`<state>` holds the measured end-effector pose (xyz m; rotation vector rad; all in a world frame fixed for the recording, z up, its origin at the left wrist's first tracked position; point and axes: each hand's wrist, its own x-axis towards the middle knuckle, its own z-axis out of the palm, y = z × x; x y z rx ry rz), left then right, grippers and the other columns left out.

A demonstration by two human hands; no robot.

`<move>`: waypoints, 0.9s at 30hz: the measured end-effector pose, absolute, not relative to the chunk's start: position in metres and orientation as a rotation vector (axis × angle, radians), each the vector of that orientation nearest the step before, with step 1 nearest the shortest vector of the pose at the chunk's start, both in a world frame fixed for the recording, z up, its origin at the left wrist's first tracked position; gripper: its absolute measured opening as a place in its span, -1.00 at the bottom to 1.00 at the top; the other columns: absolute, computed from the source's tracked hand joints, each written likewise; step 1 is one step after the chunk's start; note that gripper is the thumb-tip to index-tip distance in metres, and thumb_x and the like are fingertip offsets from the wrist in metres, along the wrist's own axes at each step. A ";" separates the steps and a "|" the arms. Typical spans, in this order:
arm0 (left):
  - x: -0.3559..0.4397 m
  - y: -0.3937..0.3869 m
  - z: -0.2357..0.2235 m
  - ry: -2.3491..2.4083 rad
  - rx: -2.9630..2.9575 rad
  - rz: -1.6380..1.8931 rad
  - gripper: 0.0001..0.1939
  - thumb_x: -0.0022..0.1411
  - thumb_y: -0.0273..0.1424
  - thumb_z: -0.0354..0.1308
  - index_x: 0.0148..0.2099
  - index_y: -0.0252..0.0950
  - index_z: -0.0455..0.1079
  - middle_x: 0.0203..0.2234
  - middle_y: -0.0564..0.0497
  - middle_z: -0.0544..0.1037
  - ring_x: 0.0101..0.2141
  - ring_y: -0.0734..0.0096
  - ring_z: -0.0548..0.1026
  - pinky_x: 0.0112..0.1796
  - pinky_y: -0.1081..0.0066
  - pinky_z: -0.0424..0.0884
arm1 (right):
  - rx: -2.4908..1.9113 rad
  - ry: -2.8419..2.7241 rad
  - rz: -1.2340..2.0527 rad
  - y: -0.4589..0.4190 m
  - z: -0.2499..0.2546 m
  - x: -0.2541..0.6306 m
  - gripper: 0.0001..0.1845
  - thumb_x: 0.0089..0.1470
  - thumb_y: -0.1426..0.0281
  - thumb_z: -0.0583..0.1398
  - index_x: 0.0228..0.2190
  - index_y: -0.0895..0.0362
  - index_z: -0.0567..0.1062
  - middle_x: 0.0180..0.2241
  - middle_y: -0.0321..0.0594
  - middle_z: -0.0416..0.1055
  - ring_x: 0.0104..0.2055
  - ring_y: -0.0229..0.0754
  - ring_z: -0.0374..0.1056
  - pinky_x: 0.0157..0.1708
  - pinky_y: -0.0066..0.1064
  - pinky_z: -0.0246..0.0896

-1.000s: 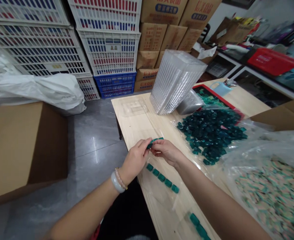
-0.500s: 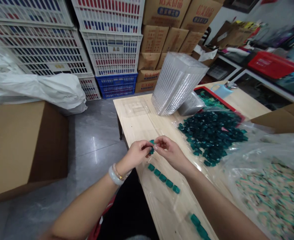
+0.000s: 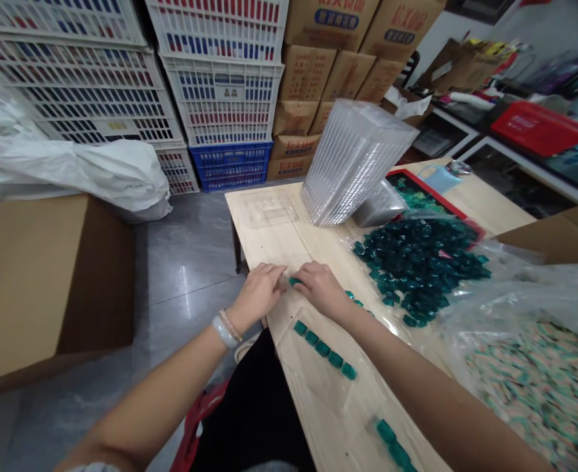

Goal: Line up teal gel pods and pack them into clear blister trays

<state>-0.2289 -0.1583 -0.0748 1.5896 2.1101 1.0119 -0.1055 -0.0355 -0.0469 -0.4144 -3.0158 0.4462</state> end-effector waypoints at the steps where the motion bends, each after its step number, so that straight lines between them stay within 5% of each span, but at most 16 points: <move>1: -0.227 -0.160 -0.079 2.128 1.631 0.957 -0.60 -0.01 -0.52 0.08 -0.05 -0.31 0.26 -0.29 -0.05 0.43 -0.23 0.31 0.33 -0.16 0.29 0.24 | -0.391 -3.071 0.350 -0.036 -0.049 -0.108 -0.88 -0.03 0.42 0.13 -0.37 0.13 0.45 -0.41 -0.19 0.33 -0.26 -0.15 0.19 -0.27 -0.31 0.01; 9: -0.222 -0.153 -0.089 2.157 1.689 0.914 -0.58 0.02 -0.55 0.07 -0.02 -0.31 0.21 -0.30 -0.04 0.40 -0.24 0.32 0.32 -0.18 0.29 0.26 | -0.404 -3.030 0.175 -0.039 -0.062 -0.110 -0.74 -0.05 0.29 0.16 -0.27 0.12 0.42 -0.29 -0.16 0.34 -0.18 -0.11 0.14 -0.20 -0.30 -0.07; 13: -0.222 -0.151 -0.086 2.160 1.691 1.029 -0.64 0.05 -0.45 0.09 -0.05 -0.30 0.23 -0.25 -0.07 0.40 -0.21 0.29 0.31 -0.18 0.24 0.24 | -0.898 -2.754 0.049 0.013 -0.059 -0.073 -0.64 0.06 0.28 0.03 -0.13 0.19 0.34 -0.20 -0.09 0.32 -0.15 -0.14 0.14 -0.20 -0.34 -0.06; 17: -0.214 -0.131 -0.066 2.066 1.644 1.261 -0.85 0.15 -0.38 -0.01 -0.30 -0.31 0.34 -0.44 0.00 0.43 -0.35 0.41 0.35 -0.27 0.35 0.26 | -1.251 -2.741 -0.138 0.079 -0.053 -0.035 -0.70 0.09 0.42 -0.05 -0.32 0.20 0.46 -0.35 -0.10 0.35 -0.26 -0.15 0.14 -0.32 -0.36 -0.07; 21: -0.197 -0.088 -0.047 1.985 1.662 1.288 -0.75 0.15 -0.34 -0.02 -0.50 -0.32 0.33 -0.63 0.06 0.36 -0.51 0.48 0.32 -0.37 0.43 0.26 | -1.202 -2.830 -0.193 0.098 -0.057 -0.029 -0.81 -0.02 0.40 0.07 -0.44 0.14 0.48 -0.36 -0.13 0.32 -0.25 -0.11 0.09 -0.33 -0.34 -0.12; 23: -0.186 -0.063 -0.046 1.909 1.710 1.278 -0.84 0.14 -0.41 -0.02 -0.35 -0.32 0.37 -0.51 0.02 0.42 -0.43 0.46 0.35 -0.32 0.42 0.28 | -1.172 -2.854 -0.311 0.096 -0.060 -0.031 -0.83 -0.05 0.38 0.09 -0.44 0.14 0.47 -0.33 -0.11 0.29 -0.23 -0.09 0.06 -0.31 -0.31 -0.14; 27: -0.163 -0.018 -0.056 1.766 1.655 1.249 -0.69 0.10 -0.52 -0.04 -0.07 -0.34 0.29 -0.30 -0.05 0.45 -0.31 0.45 0.39 -0.24 0.44 0.30 | -1.063 -2.881 -0.442 0.093 -0.061 -0.027 -0.82 -0.03 0.42 0.05 -0.50 0.17 0.45 -0.35 -0.12 0.27 -0.24 -0.10 0.05 -0.29 -0.29 -0.16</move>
